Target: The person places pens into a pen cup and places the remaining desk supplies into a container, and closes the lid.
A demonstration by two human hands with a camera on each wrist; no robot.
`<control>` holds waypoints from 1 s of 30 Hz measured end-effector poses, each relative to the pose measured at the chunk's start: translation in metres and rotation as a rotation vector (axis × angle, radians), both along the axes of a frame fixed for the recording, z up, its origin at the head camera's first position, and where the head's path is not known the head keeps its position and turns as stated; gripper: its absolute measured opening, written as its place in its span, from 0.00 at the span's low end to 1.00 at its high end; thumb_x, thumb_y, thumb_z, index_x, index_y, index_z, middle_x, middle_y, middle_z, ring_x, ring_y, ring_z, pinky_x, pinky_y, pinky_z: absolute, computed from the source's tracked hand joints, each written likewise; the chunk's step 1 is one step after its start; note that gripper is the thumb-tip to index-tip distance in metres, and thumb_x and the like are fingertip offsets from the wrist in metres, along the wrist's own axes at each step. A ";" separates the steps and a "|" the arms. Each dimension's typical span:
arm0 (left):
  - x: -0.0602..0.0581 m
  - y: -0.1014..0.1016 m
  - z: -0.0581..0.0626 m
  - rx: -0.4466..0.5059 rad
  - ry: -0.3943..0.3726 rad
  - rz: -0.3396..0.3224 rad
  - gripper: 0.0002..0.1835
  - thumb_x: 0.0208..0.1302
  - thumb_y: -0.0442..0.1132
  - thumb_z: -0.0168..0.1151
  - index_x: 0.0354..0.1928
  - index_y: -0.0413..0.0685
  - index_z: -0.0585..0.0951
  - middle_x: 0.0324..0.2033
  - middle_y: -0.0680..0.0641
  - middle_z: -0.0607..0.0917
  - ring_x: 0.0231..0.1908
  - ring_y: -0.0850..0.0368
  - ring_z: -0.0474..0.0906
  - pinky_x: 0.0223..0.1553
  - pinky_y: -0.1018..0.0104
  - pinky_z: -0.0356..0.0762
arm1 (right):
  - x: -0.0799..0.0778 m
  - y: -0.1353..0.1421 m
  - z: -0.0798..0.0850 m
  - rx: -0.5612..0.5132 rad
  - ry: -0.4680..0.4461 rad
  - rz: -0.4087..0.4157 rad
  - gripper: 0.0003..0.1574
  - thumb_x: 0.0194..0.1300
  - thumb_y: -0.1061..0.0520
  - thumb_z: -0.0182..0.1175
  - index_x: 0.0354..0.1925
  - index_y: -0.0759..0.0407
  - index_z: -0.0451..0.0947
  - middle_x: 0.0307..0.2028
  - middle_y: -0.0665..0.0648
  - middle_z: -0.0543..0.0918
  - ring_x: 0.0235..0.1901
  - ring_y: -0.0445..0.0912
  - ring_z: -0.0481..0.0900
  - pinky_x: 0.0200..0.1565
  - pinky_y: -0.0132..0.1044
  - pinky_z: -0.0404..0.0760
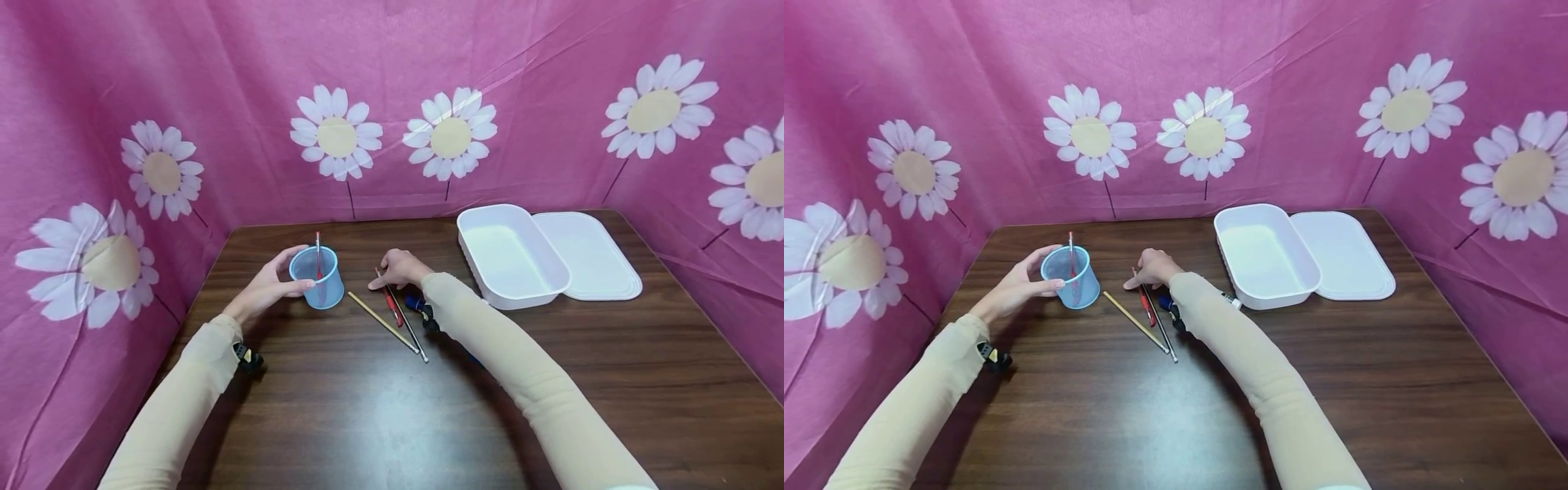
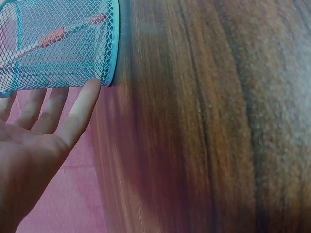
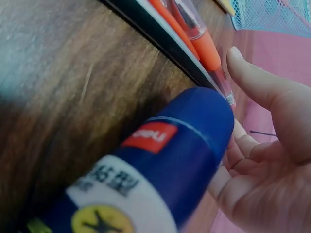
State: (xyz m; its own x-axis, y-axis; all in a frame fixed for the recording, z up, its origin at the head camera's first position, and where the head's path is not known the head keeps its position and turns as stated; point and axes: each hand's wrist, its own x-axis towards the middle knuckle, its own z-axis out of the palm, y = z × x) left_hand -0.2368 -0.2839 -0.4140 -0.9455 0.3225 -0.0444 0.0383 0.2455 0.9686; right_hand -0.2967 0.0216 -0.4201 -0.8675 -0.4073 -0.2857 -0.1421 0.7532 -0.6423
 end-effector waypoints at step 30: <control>0.001 0.000 0.000 -0.007 -0.010 -0.002 0.45 0.62 0.39 0.75 0.77 0.52 0.60 0.67 0.38 0.69 0.62 0.42 0.70 0.52 0.50 0.83 | -0.007 0.012 0.016 -0.248 -0.195 0.019 0.19 0.73 0.50 0.63 0.47 0.66 0.80 0.32 0.55 0.80 0.29 0.46 0.80 0.34 0.39 0.87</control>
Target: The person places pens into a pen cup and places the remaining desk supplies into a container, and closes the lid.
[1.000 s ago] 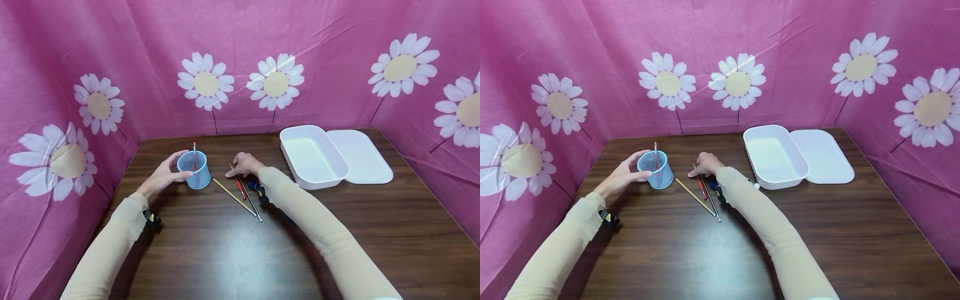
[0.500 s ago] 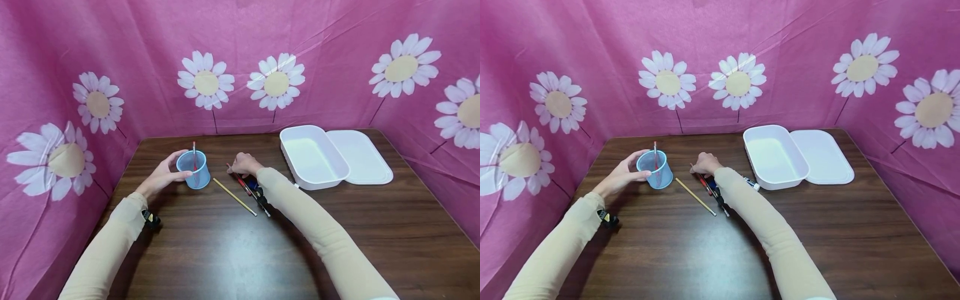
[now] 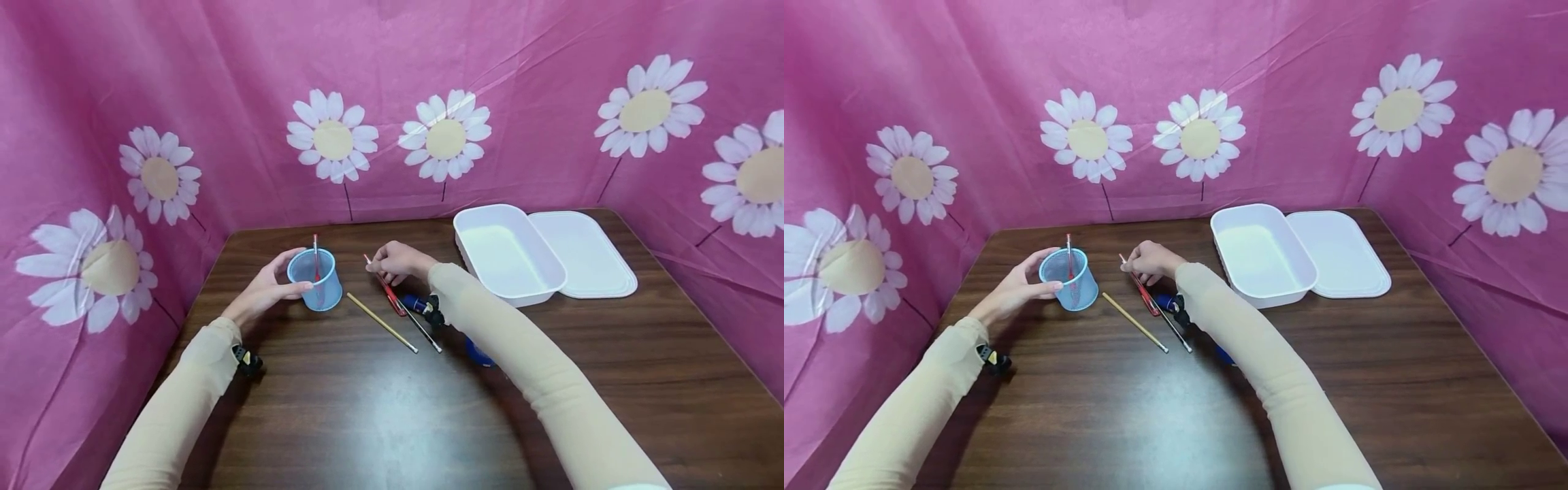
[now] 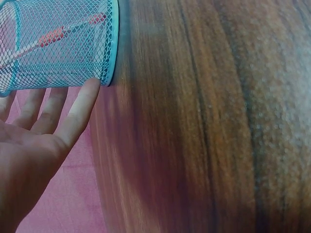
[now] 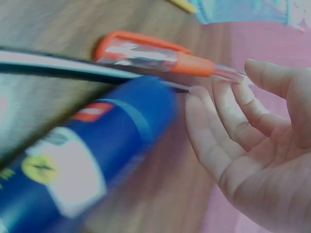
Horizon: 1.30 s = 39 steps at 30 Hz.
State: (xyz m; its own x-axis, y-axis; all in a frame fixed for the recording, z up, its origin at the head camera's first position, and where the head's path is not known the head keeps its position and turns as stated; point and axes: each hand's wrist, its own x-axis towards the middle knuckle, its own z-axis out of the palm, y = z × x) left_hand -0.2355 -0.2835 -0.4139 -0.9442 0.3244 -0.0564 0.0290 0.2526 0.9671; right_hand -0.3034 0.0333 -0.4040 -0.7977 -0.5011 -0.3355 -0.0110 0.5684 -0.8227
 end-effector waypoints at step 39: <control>0.000 -0.002 0.000 0.014 0.000 -0.005 0.45 0.61 0.39 0.75 0.77 0.53 0.61 0.66 0.38 0.69 0.59 0.44 0.73 0.50 0.45 0.83 | 0.003 0.003 0.104 -0.539 -0.184 0.047 0.20 0.75 0.61 0.58 0.59 0.69 0.68 0.47 0.67 0.85 0.41 0.57 0.87 0.55 0.60 0.79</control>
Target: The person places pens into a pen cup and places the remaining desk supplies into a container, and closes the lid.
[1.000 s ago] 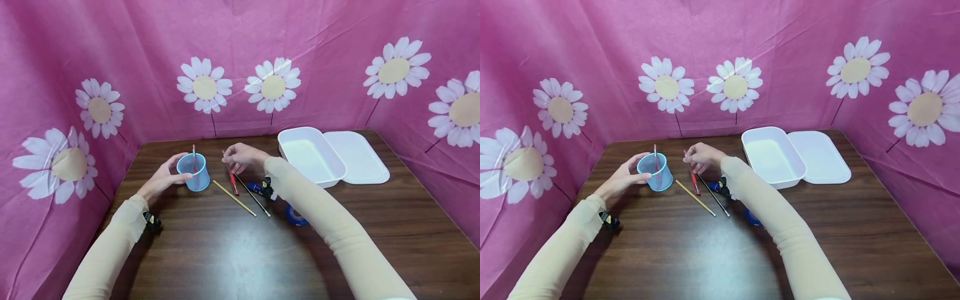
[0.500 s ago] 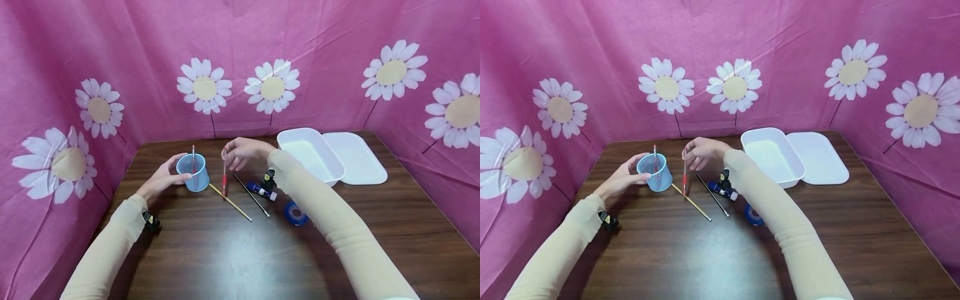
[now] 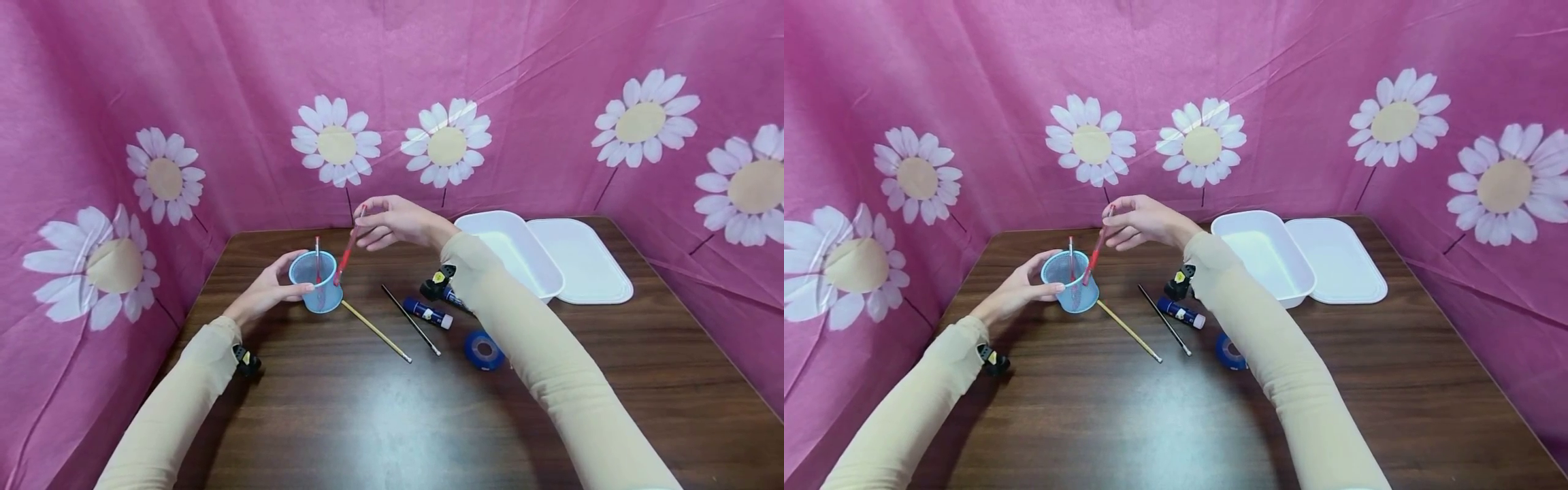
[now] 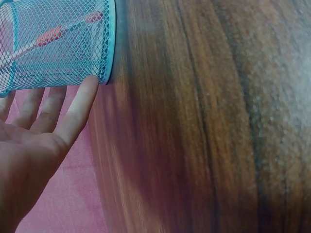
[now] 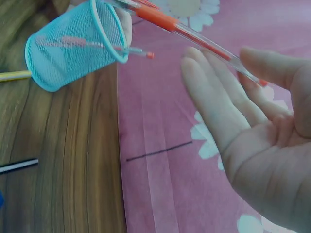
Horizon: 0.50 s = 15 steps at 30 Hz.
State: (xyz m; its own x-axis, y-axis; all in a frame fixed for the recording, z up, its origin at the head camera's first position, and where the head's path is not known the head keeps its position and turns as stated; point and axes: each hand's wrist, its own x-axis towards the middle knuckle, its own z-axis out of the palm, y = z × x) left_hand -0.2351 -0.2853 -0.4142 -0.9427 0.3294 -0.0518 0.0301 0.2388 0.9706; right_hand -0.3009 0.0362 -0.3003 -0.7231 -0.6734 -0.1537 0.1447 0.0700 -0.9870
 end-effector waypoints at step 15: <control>0.002 0.001 -0.002 -0.006 -0.012 0.006 0.44 0.63 0.40 0.74 0.76 0.51 0.61 0.67 0.39 0.69 0.58 0.46 0.73 0.53 0.45 0.82 | -0.001 -0.033 -0.017 -0.076 0.026 -0.181 0.13 0.74 0.61 0.60 0.53 0.65 0.74 0.44 0.67 0.85 0.45 0.62 0.86 0.48 0.51 0.86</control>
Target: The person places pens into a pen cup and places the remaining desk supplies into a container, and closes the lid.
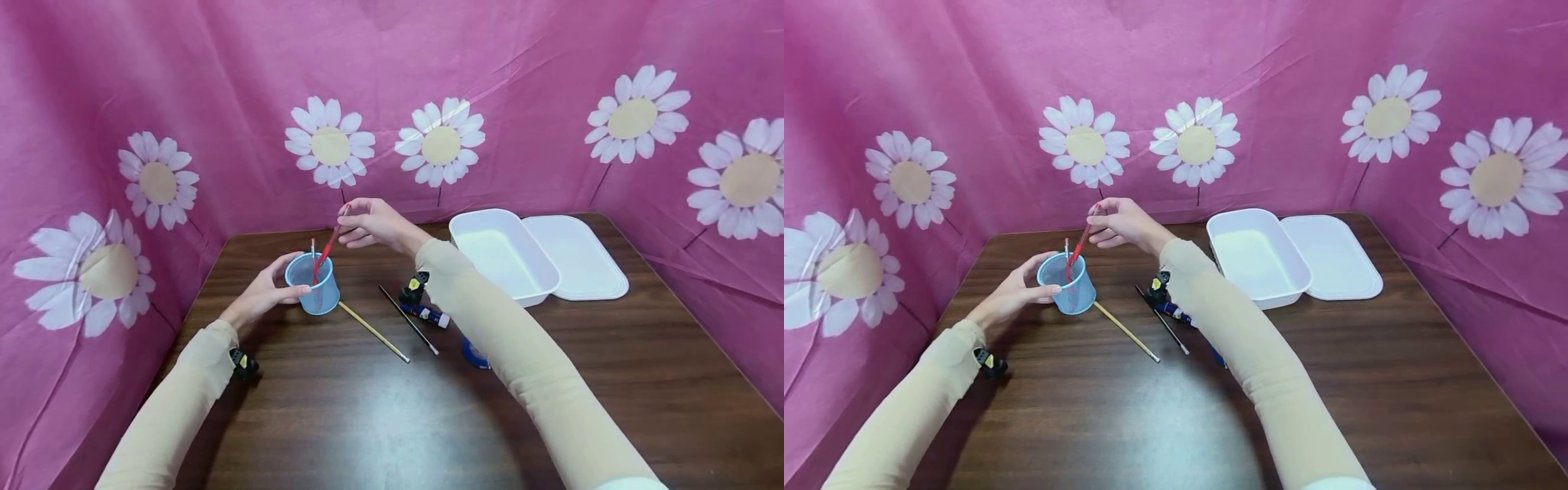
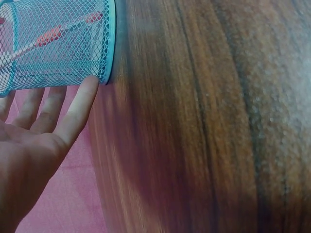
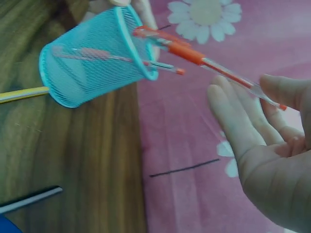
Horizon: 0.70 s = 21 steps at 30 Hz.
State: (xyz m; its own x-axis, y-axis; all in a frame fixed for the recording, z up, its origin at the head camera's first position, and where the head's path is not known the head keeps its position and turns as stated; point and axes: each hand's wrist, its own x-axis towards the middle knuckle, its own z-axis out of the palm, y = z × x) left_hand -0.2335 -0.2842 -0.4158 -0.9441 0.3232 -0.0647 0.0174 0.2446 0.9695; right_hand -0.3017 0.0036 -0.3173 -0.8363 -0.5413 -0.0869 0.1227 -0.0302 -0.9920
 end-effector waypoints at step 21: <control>0.000 0.002 0.001 0.004 0.006 0.006 0.45 0.62 0.39 0.75 0.76 0.49 0.60 0.67 0.38 0.69 0.59 0.44 0.73 0.52 0.45 0.83 | 0.006 -0.029 -0.033 0.160 -0.009 -0.006 0.21 0.74 0.54 0.61 0.58 0.66 0.77 0.44 0.63 0.86 0.43 0.56 0.87 0.48 0.53 0.86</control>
